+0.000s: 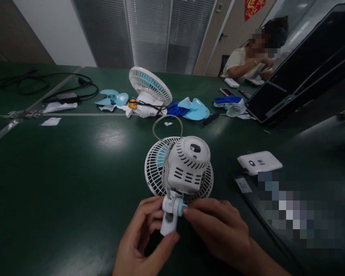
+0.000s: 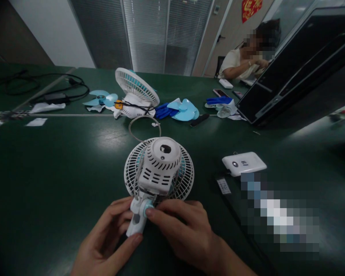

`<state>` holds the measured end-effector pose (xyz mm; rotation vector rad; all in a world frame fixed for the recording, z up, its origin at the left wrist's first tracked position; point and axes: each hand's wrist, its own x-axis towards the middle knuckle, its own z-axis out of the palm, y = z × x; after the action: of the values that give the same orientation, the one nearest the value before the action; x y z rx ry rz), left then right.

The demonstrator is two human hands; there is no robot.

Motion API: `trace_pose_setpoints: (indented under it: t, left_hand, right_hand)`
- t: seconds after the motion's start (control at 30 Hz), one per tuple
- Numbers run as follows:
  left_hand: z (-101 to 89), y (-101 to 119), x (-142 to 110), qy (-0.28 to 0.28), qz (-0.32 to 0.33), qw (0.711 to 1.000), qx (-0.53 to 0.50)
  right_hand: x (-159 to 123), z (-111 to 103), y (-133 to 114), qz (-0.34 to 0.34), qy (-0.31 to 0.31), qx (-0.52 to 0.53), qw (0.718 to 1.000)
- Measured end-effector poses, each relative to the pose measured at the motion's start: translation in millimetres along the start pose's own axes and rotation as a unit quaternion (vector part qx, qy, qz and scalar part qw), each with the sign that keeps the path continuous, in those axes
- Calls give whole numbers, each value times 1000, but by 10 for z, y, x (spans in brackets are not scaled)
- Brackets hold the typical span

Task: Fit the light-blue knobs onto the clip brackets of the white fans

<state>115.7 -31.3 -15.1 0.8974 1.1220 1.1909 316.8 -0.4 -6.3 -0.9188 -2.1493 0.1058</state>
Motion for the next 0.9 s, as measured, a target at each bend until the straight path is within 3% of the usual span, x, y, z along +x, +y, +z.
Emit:
trace_pose_setpoints:
  t: [0.13, 0.37, 0.43, 0.6, 0.7, 0.9]
  left_hand:
    - [-11, -23, -5, 5, -8, 1000, 1]
    - [7, -54, -12, 19, 3, 1000, -6]
    - [13, -50, -14, 22, 7, 1000, -9]
    - [10, -30, -12, 20, 1, 1000, 1]
    - [7, -23, -5, 13, 2, 1000, 4]
    - [18, -21, -3, 23, -2, 1000, 5]
  right_hand:
    - [96, -27, -10, 22, 30, -18, 999]
    - [81, 143, -70, 118, 57, 27, 991]
    - [70, 105, -49, 98, 50, 29, 993]
    - [81, -83, 73, -32, -9, 1, 999]
    - [105, -103, 102, -18, 9, -11, 1000]
    - [129, 58, -25, 48, 32, -1, 998]
